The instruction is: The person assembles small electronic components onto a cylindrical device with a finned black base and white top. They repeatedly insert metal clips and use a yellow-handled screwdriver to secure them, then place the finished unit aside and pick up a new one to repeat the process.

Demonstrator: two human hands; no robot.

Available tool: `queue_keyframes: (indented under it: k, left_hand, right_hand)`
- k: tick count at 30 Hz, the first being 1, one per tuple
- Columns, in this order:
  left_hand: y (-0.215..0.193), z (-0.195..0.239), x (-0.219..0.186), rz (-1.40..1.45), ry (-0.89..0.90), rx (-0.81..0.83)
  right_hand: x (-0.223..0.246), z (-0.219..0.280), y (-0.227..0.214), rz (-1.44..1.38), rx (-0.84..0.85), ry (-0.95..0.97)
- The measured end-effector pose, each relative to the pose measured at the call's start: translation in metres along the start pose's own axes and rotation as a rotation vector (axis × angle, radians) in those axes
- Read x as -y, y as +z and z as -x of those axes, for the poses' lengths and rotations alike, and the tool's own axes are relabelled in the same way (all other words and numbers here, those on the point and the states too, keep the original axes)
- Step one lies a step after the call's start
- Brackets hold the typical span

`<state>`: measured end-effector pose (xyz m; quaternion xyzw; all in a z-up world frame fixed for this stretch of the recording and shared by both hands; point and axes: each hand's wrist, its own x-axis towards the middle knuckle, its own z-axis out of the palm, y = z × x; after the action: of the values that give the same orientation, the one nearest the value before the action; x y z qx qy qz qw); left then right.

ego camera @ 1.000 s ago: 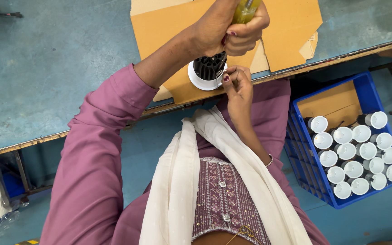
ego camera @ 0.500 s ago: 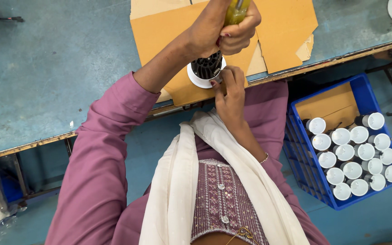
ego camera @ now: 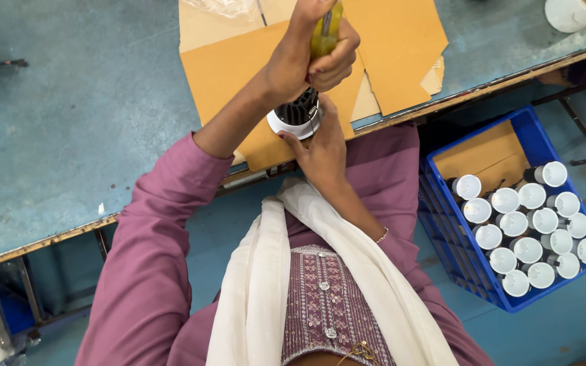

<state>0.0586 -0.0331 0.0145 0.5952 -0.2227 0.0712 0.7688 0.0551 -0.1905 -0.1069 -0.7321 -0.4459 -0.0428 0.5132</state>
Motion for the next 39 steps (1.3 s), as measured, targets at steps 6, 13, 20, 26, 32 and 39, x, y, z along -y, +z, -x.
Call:
queue_keyframes:
  k: [6,13,20,26,32,39]
  left_hand:
    - [0.057,0.015,-0.040,-0.251,0.184,-0.097]
    - [0.060,0.066,-0.053,-1.229,0.018,0.080]
    - [0.005,0.116,0.009,-1.466,-0.302,-0.227]
    - [0.002,0.128,0.040,-1.453,-0.387,-0.381]
    - [0.009,0.128,0.048,-1.438,-0.290,-0.505]
    - [0.007,0.132,0.052,-1.464,-0.202,-0.565]
  right_hand:
    - [-0.023,-0.015,0.008,0.067,0.181,0.264]
    - [-0.079,-0.029,-0.032,-1.312,0.132,0.603]
    - [-0.156,-0.074,-0.152,-1.911,-0.321,0.724]
    - [-0.213,-0.119,-0.198,-2.240,-0.508,0.795]
    - [-0.276,-0.148,-0.209,-2.529,-0.496,0.736]
    - [-0.384,-0.165,-0.231,-2.183,-0.575,0.701]
